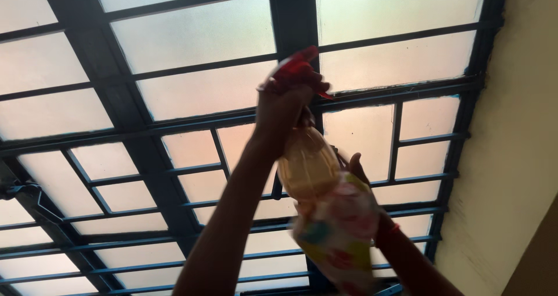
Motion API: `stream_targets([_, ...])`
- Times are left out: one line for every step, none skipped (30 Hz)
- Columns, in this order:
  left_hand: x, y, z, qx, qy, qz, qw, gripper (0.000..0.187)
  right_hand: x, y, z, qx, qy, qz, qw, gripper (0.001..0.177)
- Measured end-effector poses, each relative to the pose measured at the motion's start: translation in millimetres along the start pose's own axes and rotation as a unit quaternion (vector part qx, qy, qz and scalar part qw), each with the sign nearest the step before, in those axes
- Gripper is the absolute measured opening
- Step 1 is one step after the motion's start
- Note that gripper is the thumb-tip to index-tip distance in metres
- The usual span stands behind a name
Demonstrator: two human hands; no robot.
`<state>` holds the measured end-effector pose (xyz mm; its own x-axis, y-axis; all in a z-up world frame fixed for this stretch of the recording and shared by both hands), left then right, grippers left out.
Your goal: The person sprays a cleaning solution onto the glass panes of a window and wipes them with a cloth.
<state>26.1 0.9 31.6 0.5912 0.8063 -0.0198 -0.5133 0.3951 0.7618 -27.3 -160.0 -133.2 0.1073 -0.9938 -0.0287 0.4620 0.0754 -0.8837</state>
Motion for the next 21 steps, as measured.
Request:
stream_targets([5,5,3,0.012,0.021,0.04,0.999,0.055,3,-9,7,0.036,0.001,-0.041,0.999,0.104])
stream_targets([9,9,7,0.022,0.041,0.08,0.996,0.059,5,-20,14,0.071,0.0,-0.085,0.994,0.105])
stream_targets([11,12,9,0.033,0.061,0.12,0.99,0.064,7,-32,17,0.11,0.0,-0.134,0.985,0.105])
stream_targets([10,11,11,0.019,0.068,0.141,0.988,0.062,6,-45,21,0.134,-0.019,-0.206,0.969,0.107])
stream_targets([8,9,13,0.004,0.075,0.161,0.984,0.06,2,-58,25,0.157,-0.037,-0.277,0.947,0.109])
stream_targets([5,7,15,-0.008,0.083,0.181,0.98,0.059,-4,-68,31,0.177,-0.056,-0.346,0.92,0.112])
stream_targets([4,5,16,-0.01,0.095,0.231,0.968,0.056,-12,-76,41,0.149,-0.069,-0.392,0.905,0.112])
stream_targets([1,3,16,-0.011,0.107,0.28,0.954,0.054,-19,-84,49,0.12,-0.08,-0.438,0.887,0.113])
stream_targets([-2,3,16,-0.013,0.119,0.328,0.937,0.051,-26,-88,53,0.09,-0.092,-0.482,0.867,0.114])
stream_targets([-6,4,17,-0.008,0.134,0.347,0.928,0.051,-33,-91,51,0.08,-0.093,-0.486,0.865,0.111])
stream_targets([-9,6,18,-0.003,0.148,0.365,0.919,0.051,-40,-92,46,0.069,-0.095,-0.49,0.864,0.108])
stream_targets([-12,10,18,0.002,0.165,0.384,0.908,0.05,-45,-94,44,0.06,-0.098,-0.494,0.862,0.106])
stream_targets([-15,13,18,0.012,0.166,0.39,0.906,0.049,-48,-97,46,0.034,-0.091,-0.487,0.868,0.105])
stream_targets([-18,14,17,0.025,0.165,0.396,0.903,0.048,-49,-98,48,0.007,-0.084,-0.478,0.874,0.104])
stream_targets([-19,15,15,0.037,0.164,0.401,0.9,0.047,-50,-99,49,-0.02,-0.077,-0.469,0.879,0.103])
stream_targets([-18,16,17,0.046,0.137,0.368,0.919,0.047,-49,-101,51,-0.021,-0.084,-0.462,0.883,0.102])
stream_targets([-15,17,18,0.054,0.11,0.333,0.935,0.046,-47,-103,53,-0.021,-0.091,-0.455,0.886,0.101])
stream_targets([-11,16,20,0.062,0.081,0.299,0.949,0.045,-44,-104,54,-0.021,-0.097,-0.447,0.889,0.099])
stream_targets([-4,16,20,0.049,-0.009,0.221,0.974,0.048,-39,-105,55,-0.021,-0.128,-0.418,0.899,0.1])
stream_targets([6,18,17,0.037,-0.099,0.14,0.984,0.051,-33,-106,55,-0.019,-0.16,-0.388,0.908,0.101])
stream_targets([12,17,16,0.025,-0.188,0.058,0.98,0.055,-27,-107,56,-0.018,-0.191,-0.357,0.914,0.101])
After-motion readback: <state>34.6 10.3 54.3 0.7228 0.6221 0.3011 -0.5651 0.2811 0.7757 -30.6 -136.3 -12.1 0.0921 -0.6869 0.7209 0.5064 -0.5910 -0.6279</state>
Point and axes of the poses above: each hand's wrist, its own z-axis towards the middle knuckle, its own x-axis out of the back of the hand, y = z × x, the point moved 1 cm from there along z, towards the middle knuckle, and after that the axes turned 7 degrees about -y, right-handed, at the moved point
